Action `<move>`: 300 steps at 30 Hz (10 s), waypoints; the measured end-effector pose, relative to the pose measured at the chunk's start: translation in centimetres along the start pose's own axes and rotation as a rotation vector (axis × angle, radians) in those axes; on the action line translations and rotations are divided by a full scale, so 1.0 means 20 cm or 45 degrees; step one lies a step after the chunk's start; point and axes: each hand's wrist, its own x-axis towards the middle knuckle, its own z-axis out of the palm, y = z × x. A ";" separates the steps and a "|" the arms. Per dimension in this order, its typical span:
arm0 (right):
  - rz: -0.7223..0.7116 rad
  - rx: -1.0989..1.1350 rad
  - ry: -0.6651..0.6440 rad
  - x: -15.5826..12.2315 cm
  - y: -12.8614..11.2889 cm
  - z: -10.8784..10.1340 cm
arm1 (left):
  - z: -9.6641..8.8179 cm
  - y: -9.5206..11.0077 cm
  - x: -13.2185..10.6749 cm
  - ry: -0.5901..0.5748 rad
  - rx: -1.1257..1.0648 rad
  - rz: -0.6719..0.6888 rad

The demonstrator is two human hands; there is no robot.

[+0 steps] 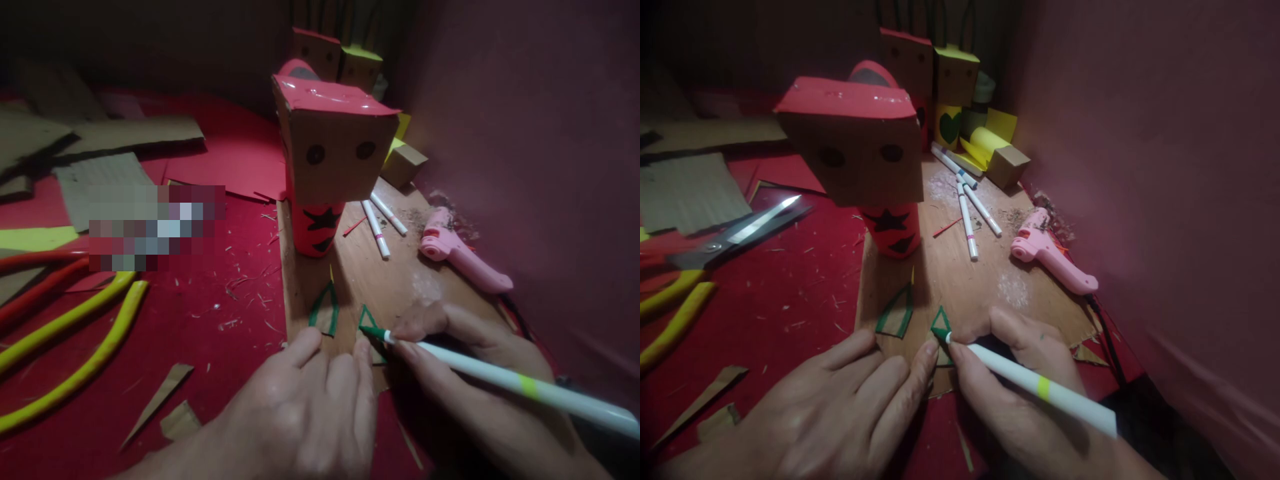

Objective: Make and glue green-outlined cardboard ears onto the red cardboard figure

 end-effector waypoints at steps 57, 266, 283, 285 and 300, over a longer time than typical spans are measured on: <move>0.013 0.004 0.073 -0.01 0.04 0.01 | -0.03 0.02 -0.01 -0.136 -0.014 -0.095; 0.026 0.038 -0.035 -0.01 0.00 -0.03 | -0.04 0.12 0.00 -0.289 0.195 -0.084; -0.004 0.126 -0.045 -0.01 0.03 -0.01 | -0.04 0.11 0.01 -0.327 0.226 -0.068; 0.022 0.134 -0.004 -0.02 0.03 -0.01 | -0.04 0.10 0.01 -0.340 0.219 -0.069; 0.110 0.111 0.028 -0.02 0.02 -0.02 | -0.04 0.11 0.02 -0.344 0.207 -0.072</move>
